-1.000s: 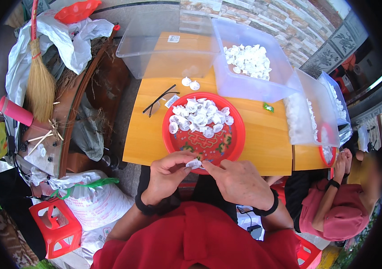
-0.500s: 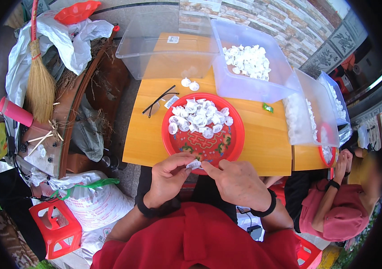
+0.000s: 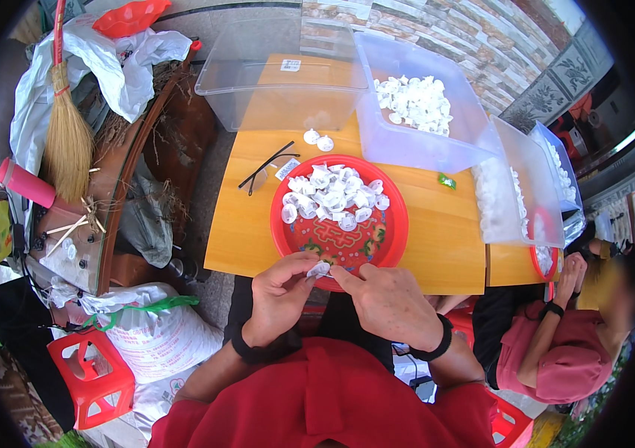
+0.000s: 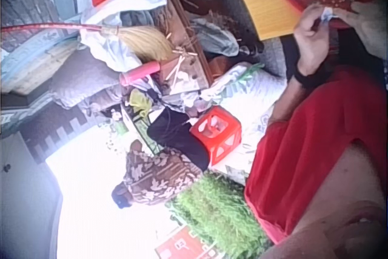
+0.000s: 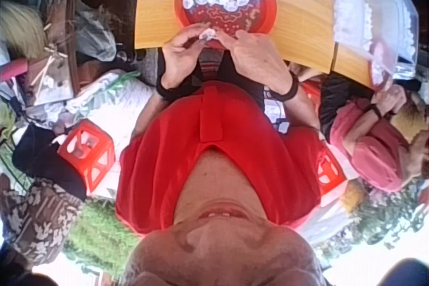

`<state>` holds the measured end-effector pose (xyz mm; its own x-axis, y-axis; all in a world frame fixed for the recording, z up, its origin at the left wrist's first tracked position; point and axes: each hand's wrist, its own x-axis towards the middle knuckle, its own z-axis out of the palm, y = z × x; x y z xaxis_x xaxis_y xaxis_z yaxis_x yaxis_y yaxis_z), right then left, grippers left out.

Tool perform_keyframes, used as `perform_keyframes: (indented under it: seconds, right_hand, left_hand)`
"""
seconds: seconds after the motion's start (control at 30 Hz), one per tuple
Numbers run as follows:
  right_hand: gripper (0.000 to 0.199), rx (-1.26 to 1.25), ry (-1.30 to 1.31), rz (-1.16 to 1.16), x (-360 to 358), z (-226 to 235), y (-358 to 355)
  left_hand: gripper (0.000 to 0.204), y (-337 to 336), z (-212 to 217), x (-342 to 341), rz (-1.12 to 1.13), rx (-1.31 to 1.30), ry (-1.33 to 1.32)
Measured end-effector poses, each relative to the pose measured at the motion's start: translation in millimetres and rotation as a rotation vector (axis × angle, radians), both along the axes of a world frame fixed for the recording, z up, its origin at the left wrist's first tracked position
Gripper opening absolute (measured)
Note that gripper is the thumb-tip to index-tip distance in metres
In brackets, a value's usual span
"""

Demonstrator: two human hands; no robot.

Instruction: Assembling small white plastic components on a table using pliers.

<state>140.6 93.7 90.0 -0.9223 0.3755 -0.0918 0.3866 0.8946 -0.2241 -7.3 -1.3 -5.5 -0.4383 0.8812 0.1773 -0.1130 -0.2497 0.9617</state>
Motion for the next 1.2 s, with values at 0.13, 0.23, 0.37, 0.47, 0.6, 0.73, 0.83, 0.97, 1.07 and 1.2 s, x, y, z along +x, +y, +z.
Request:
perform_keyframes:
  seconds: [0.13, 0.23, 0.37, 0.47, 0.6, 0.73, 0.83, 0.97, 1.07, 1.2]
  right_hand:
    - [0.043, 0.013, 0.011, -0.01, -3, 2, -2]
    - [0.043, 0.04, 0.019, -0.016, -3, 2, -6]
    - [0.043, 0.051, 0.051, -0.024, -5, 1, -10]
    - [0.044, 0.047, 0.036, -0.051, -7, 1, -13]
    - [0.046, 0.025, 0.016, -0.054, -3, 6, -17]
    - [0.045, -0.003, 0.095, -0.059, 9, 2, -21]
    - [0.045, 0.076, 0.127, -0.103, 10, -2, -22]
    - [0.045, 0.126, 0.153, -0.071, 5, -3, -20]
    - [0.046, 0.183, 0.104, -0.031, 4, -1, -20]
    - [0.046, 0.234, 0.007, 0.037, 0, 5, -24]
  left_hand:
    - [0.027, 1, 0, 0, 0.021, -0.003, 0.015]
    - [0.026, 2, 0, 2, 0.032, 0.021, -0.003]
    - [0.026, 3, -1, 4, 0.056, 0.031, -0.006]
    - [0.025, 3, -4, 5, 0.066, 0.02, -0.008]
    - [0.025, 2, -2, 3, 0.042, 0.059, -0.074]
    - [0.024, 0, 1, 0, 0.014, 0.019, -0.16]
    - [0.024, 0, 3, 0, 0.0, 0.017, -0.177]
    - [0.027, 0, 6, 0, -0.024, 0.009, -0.175]
    - [0.027, 0, 7, 2, -0.035, -0.019, -0.171]
    - [0.027, 0, 0, 7, 0.002, -0.027, -0.17]
